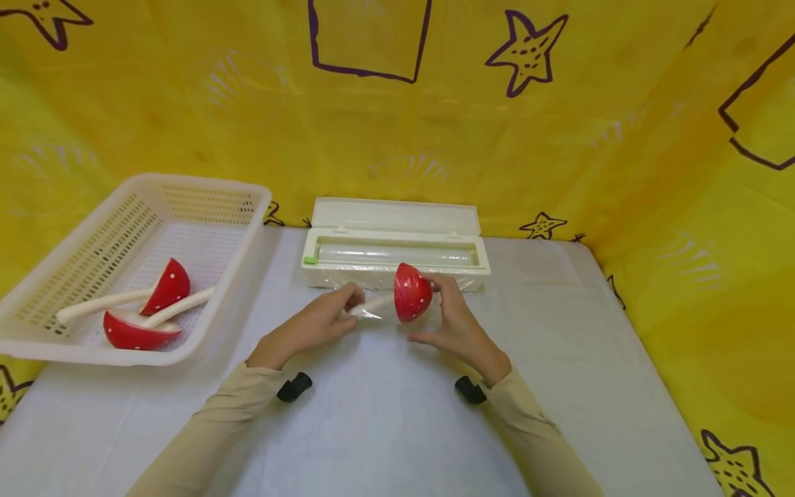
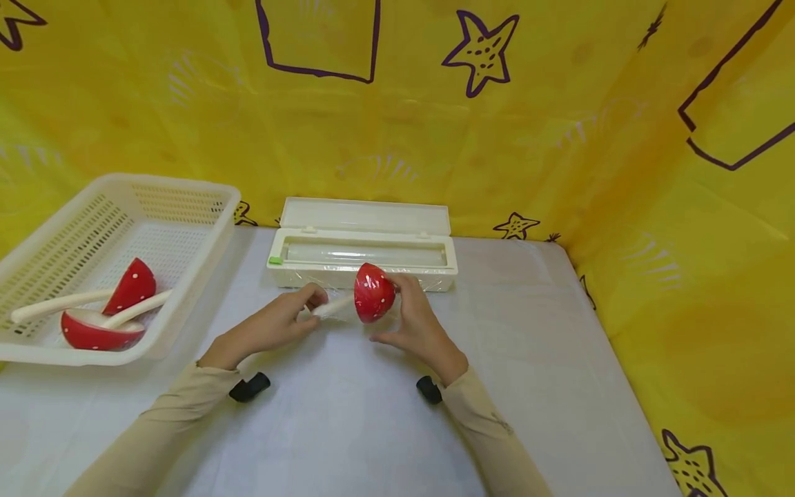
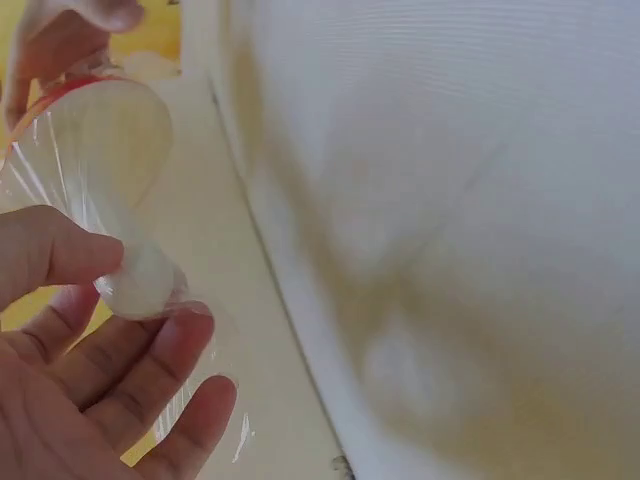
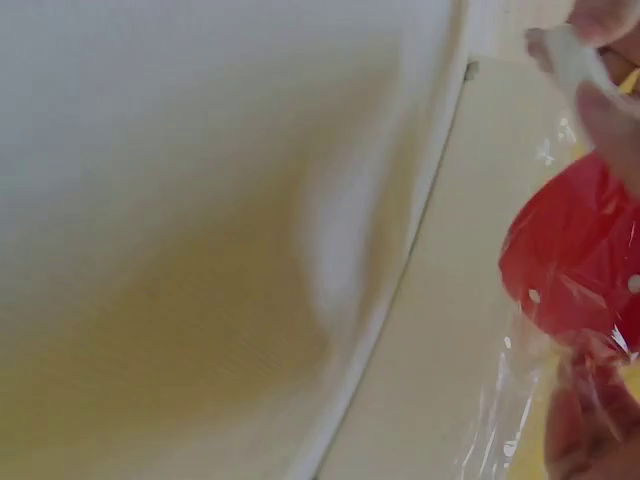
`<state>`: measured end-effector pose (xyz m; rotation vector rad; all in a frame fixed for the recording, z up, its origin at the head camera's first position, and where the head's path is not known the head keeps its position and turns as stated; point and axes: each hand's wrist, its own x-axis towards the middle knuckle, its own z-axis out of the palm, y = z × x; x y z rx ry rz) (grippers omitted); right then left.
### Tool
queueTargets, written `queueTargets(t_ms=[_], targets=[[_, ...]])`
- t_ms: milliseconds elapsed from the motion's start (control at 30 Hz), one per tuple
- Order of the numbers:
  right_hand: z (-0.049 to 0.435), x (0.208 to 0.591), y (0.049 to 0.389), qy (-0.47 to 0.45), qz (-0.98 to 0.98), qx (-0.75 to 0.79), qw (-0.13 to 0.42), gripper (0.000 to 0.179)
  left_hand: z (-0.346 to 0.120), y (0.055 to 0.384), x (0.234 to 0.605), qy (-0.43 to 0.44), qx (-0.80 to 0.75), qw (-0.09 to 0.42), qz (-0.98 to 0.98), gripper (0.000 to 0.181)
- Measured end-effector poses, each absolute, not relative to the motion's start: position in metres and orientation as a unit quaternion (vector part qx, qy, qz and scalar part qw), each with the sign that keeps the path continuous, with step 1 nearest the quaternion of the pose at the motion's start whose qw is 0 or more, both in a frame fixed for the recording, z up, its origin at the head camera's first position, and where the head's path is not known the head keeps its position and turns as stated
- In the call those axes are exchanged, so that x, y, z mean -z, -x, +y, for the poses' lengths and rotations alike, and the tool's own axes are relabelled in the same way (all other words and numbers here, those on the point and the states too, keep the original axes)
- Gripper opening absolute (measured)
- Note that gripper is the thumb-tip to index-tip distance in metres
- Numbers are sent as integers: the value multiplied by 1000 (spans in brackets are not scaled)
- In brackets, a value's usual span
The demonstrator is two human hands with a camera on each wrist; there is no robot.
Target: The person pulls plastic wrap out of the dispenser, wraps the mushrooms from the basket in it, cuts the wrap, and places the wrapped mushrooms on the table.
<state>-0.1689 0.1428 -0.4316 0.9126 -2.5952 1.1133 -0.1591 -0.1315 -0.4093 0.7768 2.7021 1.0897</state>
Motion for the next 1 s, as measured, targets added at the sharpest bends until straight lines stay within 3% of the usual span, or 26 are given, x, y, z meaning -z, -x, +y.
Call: queueTargets(t_ms=[100, 200, 467, 800, 1000], targets=[[141, 428, 173, -312, -887, -307, 148, 94, -133, 161, 404, -266, -381, 73, 883, 23], [141, 425, 177, -296, -898, -276, 174, 89, -135, 163, 401, -281, -384, 66, 877, 24], [144, 421, 184, -318, -867, -367, 115, 92, -139, 167, 392, -291, -406, 47, 865, 27], [143, 413, 192, -293, -864, -394, 109, 90, -133, 173, 378, -273, -427, 60, 860, 29], [143, 402, 200, -261, -866, -418, 87, 87, -127, 178, 372, -280, -388, 28, 878, 32]])
